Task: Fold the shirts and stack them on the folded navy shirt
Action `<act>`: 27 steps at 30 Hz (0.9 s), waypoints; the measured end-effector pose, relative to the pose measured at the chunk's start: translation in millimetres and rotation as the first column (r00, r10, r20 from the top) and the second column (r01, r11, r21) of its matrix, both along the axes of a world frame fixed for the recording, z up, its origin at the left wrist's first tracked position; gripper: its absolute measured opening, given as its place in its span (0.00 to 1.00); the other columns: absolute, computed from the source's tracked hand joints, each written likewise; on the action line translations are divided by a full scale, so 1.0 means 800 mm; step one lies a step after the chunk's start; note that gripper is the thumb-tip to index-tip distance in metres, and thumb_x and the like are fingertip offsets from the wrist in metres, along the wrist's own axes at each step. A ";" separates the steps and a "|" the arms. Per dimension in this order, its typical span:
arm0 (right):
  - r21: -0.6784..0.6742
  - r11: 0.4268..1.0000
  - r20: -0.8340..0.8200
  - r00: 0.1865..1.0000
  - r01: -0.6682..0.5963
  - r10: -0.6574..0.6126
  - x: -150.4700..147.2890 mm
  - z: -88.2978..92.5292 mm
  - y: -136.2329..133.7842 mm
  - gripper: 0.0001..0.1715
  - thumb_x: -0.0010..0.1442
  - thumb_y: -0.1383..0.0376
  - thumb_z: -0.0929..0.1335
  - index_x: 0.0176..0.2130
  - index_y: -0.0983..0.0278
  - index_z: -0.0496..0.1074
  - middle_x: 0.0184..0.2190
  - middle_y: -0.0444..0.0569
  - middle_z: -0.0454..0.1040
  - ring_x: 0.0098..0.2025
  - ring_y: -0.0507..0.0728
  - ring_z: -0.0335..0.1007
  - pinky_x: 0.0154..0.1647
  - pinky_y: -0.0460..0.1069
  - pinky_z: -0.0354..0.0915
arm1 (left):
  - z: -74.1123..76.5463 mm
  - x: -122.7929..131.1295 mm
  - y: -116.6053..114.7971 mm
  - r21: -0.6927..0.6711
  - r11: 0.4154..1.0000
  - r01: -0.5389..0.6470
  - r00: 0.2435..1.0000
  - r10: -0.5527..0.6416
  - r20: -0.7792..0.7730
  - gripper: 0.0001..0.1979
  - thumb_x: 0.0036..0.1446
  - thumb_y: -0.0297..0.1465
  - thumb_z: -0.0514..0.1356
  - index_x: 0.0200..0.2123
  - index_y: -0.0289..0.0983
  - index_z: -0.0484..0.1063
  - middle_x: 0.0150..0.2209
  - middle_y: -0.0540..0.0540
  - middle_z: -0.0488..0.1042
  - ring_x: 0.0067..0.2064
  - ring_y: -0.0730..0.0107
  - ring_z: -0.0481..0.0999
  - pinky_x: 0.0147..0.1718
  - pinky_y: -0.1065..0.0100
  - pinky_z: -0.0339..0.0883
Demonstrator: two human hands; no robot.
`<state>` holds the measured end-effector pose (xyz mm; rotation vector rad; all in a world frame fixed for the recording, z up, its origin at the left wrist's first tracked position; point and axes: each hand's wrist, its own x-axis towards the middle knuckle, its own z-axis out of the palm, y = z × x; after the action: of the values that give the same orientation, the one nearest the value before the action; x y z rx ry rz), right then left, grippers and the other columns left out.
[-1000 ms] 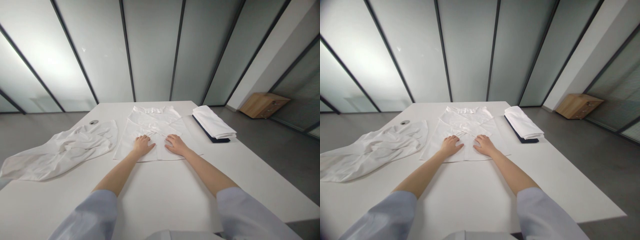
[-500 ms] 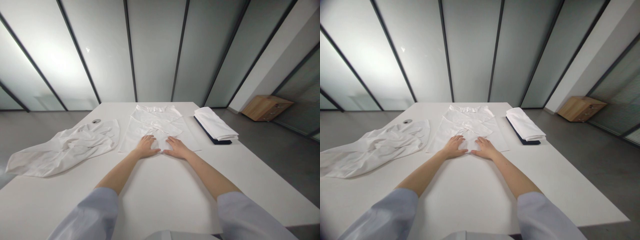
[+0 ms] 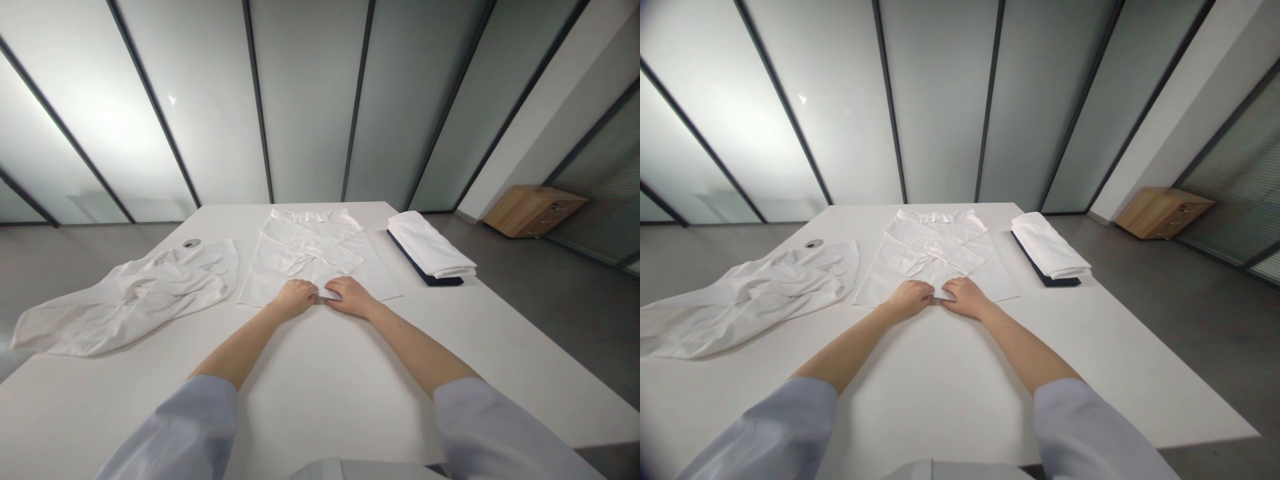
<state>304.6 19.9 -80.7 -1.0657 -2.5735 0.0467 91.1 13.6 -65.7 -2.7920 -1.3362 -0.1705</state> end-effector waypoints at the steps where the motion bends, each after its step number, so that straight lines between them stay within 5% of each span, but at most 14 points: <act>1: 0.004 1.000 -0.001 1.000 0.003 -0.003 0.000 -0.001 0.001 0.17 0.56 0.60 0.70 0.45 0.65 0.75 0.44 0.54 0.77 0.48 0.61 0.71 0.50 0.52 0.63 | -0.001 0.000 0.000 0.008 1.000 0.012 1.000 -0.012 0.004 0.09 0.58 0.28 0.53 0.38 0.39 0.73 0.38 0.45 0.76 0.41 0.65 0.74 0.40 0.66 0.65; 5: -0.002 1.000 0.026 0.999 0.031 -0.031 0.004 0.002 0.004 0.18 0.54 0.67 0.69 0.47 0.65 0.74 0.47 0.54 0.76 0.49 0.60 0.70 0.52 0.53 0.61 | -0.002 -0.005 0.000 0.068 0.998 -0.012 1.000 0.010 0.026 0.17 0.55 0.23 0.53 0.48 0.39 0.69 0.47 0.44 0.72 0.49 0.62 0.70 0.47 0.63 0.63; 10: -0.051 0.992 0.135 0.985 0.114 -0.106 0.017 0.013 0.004 0.25 0.52 0.72 0.67 0.51 0.63 0.72 0.53 0.53 0.72 0.54 0.60 0.65 0.54 0.53 0.58 | 0.007 -0.017 0.005 0.077 0.970 -0.231 0.973 0.229 0.033 0.20 0.56 0.22 0.51 0.50 0.42 0.69 0.51 0.44 0.70 0.52 0.59 0.67 0.50 0.59 0.61; 18: 0.013 0.846 0.038 0.845 0.533 -0.533 0.053 0.022 0.022 0.28 0.52 0.77 0.62 0.50 0.63 0.73 0.52 0.52 0.73 0.55 0.61 0.65 0.54 0.54 0.58 | 0.024 -0.057 0.021 0.155 0.828 -0.538 0.841 0.515 0.167 0.19 0.56 0.24 0.51 0.47 0.42 0.73 0.51 0.43 0.72 0.55 0.56 0.66 0.54 0.56 0.57; 20: -0.010 0.839 0.024 0.839 0.544 -0.543 0.059 0.018 0.026 0.30 0.52 0.77 0.62 0.52 0.62 0.73 0.55 0.50 0.71 0.57 0.59 0.63 0.57 0.53 0.58 | 0.017 -0.068 0.028 0.142 0.822 -0.552 0.831 0.530 0.167 0.20 0.55 0.24 0.51 0.47 0.42 0.74 0.53 0.44 0.72 0.56 0.58 0.66 0.55 0.57 0.57; 24: -0.103 0.868 0.053 0.874 0.487 -0.484 0.065 0.004 0.031 0.35 0.51 0.79 0.61 0.56 0.62 0.70 0.61 0.47 0.64 0.62 0.56 0.59 0.61 0.51 0.55 | -0.003 -0.082 0.043 0.009 0.905 -0.426 0.902 0.424 0.081 0.23 0.52 0.22 0.51 0.49 0.40 0.74 0.58 0.47 0.70 0.60 0.64 0.64 0.58 0.65 0.56; 27: -0.158 0.850 0.098 0.864 0.503 -0.494 0.061 0.001 0.031 0.34 0.53 0.78 0.60 0.57 0.59 0.70 0.60 0.47 0.66 0.59 0.56 0.63 0.59 0.52 0.59 | -0.008 -0.082 0.047 -0.064 0.898 -0.435 0.898 0.438 0.048 0.25 0.52 0.22 0.50 0.53 0.39 0.71 0.54 0.46 0.73 0.57 0.66 0.69 0.56 0.67 0.59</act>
<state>353.7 44.9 -79.5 -1.7976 -2.2828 0.1199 25.6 50.9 -71.8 -2.4533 -1.9637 -0.2055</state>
